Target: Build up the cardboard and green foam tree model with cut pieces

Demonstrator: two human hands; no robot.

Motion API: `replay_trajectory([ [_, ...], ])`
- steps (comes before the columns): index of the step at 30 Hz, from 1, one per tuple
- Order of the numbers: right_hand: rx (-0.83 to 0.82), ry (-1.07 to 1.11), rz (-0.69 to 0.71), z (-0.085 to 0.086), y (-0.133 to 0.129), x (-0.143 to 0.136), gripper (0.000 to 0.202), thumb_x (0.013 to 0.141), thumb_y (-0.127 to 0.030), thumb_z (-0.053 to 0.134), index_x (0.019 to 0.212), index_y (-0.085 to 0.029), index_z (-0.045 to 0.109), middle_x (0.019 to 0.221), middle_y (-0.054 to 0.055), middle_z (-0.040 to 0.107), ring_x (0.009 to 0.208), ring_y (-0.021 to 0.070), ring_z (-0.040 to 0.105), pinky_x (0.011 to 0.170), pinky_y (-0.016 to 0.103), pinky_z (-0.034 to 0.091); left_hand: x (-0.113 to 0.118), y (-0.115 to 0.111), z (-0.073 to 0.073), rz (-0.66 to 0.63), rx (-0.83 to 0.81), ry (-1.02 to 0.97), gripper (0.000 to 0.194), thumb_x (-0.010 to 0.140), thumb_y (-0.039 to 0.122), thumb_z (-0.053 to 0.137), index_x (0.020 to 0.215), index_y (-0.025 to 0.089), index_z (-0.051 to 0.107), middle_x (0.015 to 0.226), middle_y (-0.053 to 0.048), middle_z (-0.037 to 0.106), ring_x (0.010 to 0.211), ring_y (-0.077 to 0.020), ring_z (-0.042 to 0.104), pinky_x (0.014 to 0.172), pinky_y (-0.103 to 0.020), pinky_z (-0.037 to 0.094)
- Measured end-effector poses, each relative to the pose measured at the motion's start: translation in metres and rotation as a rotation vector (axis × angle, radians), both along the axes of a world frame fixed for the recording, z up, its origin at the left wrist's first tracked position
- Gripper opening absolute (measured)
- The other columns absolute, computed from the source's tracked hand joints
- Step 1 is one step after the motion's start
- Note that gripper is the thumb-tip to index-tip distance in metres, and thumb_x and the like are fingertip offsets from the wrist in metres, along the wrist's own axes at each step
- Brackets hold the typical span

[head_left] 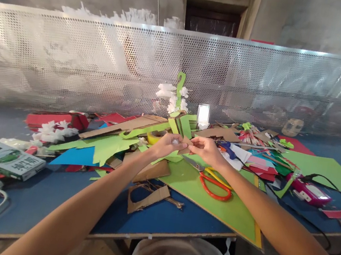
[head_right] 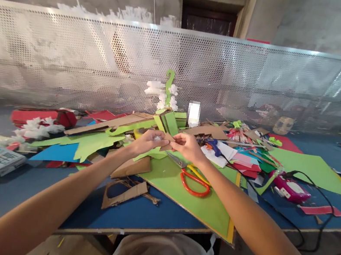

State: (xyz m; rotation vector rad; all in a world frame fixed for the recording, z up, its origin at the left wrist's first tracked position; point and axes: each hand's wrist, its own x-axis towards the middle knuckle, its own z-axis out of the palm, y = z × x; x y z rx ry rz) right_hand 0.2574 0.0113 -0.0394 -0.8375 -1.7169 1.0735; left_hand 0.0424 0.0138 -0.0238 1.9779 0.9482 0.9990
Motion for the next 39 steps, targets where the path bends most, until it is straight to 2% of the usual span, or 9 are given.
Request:
replay_trajectory([
  [6, 0.028, -0.012, -0.008, 0.002, 0.000, 0.001, 0.028, 0.074, -0.037, 0.085, 0.091, -0.019, 0.073, 0.079, 0.003, 0.075, 0.073, 0.0206, 0.072, 0.075, 0.035, 0.061, 0.001, -0.002, 0.004, -0.037, -0.021, -0.003, 0.050, 0.075, 0.063, 0.081, 0.076, 0.018, 0.060, 0.064, 0.004, 0.049, 0.062, -0.0113, 0.041, 0.060, -0.026, 0.032],
  [16, 0.060, -0.015, 0.016, 0.006, -0.005, 0.003, 0.026, 0.078, -0.037, 0.083, 0.095, -0.020, 0.072, 0.084, 0.004, 0.076, 0.079, 0.0218, 0.074, 0.078, 0.035, 0.060, -0.008, -0.002, 0.008, -0.056, 0.058, 0.042, 0.043, 0.079, 0.056, 0.081, 0.073, 0.018, 0.061, 0.061, 0.005, 0.046, 0.057, -0.0091, 0.037, 0.055, -0.025, 0.029],
  [21, -0.031, 0.034, 0.036, 0.004, -0.003, 0.002, 0.028, 0.076, -0.035, 0.087, 0.094, -0.020, 0.072, 0.085, 0.003, 0.075, 0.080, 0.0199, 0.073, 0.082, 0.036, 0.063, -0.008, 0.000, 0.006, -0.049, 0.078, 0.066, 0.042, 0.081, 0.056, 0.078, 0.076, 0.017, 0.064, 0.063, 0.004, 0.049, 0.058, -0.0101, 0.041, 0.055, -0.025, 0.031],
  [24, -0.223, 0.204, 0.072, 0.006, -0.003, 0.001, 0.028, 0.083, -0.041, 0.084, 0.097, -0.020, 0.071, 0.092, 0.005, 0.075, 0.084, 0.0190, 0.074, 0.084, 0.035, 0.065, -0.011, 0.000, 0.004, 0.027, 0.278, 0.130, 0.037, 0.089, 0.053, 0.072, 0.081, 0.018, 0.067, 0.068, 0.001, 0.057, 0.060, -0.0122, 0.047, 0.060, -0.027, 0.037],
  [27, -0.463, 0.292, 0.146, 0.008, -0.005, 0.002, 0.028, 0.092, -0.045, 0.077, 0.099, -0.019, 0.070, 0.091, 0.008, 0.077, 0.081, 0.0188, 0.076, 0.079, 0.033, 0.067, -0.017, 0.000, 0.002, 0.100, 0.627, 0.303, 0.031, 0.098, 0.047, 0.062, 0.092, 0.019, 0.075, 0.076, -0.004, 0.067, 0.066, -0.0152, 0.055, 0.067, -0.030, 0.043],
  [29, -0.558, 0.273, 0.195, 0.009, -0.008, 0.004, 0.023, 0.091, -0.037, 0.079, 0.100, -0.018, 0.069, 0.087, 0.008, 0.078, 0.077, 0.0176, 0.076, 0.077, 0.030, 0.066, -0.022, 0.001, 0.000, 0.077, 0.835, 0.433, 0.030, 0.102, 0.040, 0.055, 0.102, 0.021, 0.078, 0.072, -0.004, 0.066, 0.066, -0.0171, 0.057, 0.071, -0.032, 0.046],
  [31, -0.592, 0.261, 0.224, 0.009, -0.010, 0.004, 0.022, 0.086, -0.025, 0.083, 0.101, -0.018, 0.068, 0.085, 0.006, 0.078, 0.073, 0.0162, 0.076, 0.075, 0.028, 0.066, -0.026, 0.003, 0.000, -0.011, 0.985, 0.534, 0.032, 0.104, 0.034, 0.049, 0.108, 0.023, 0.079, 0.067, -0.004, 0.062, 0.069, -0.0191, 0.060, 0.074, -0.034, 0.050],
  [35, -0.594, 0.279, 0.205, 0.007, -0.011, 0.004, 0.032, 0.076, -0.012, 0.087, 0.101, -0.019, 0.069, 0.085, 0.002, 0.075, 0.070, 0.0145, 0.073, 0.072, 0.028, 0.067, -0.031, 0.005, 0.006, -0.188, 1.112, 0.598, 0.033, 0.107, 0.028, 0.044, 0.114, 0.025, 0.076, 0.076, -0.006, 0.067, 0.082, -0.0209, 0.066, 0.079, -0.035, 0.055],
  [39, -0.582, 0.272, 0.170, 0.006, -0.010, 0.003, 0.029, 0.073, -0.008, 0.087, 0.094, -0.017, 0.071, 0.085, 0.002, 0.073, 0.073, 0.0141, 0.072, 0.067, 0.026, 0.067, -0.033, 0.006, 0.011, -0.256, 1.153, 0.607, 0.030, 0.108, 0.023, 0.046, 0.114, 0.026, 0.075, 0.079, -0.006, 0.068, 0.082, -0.0198, 0.066, 0.078, -0.034, 0.056],
])
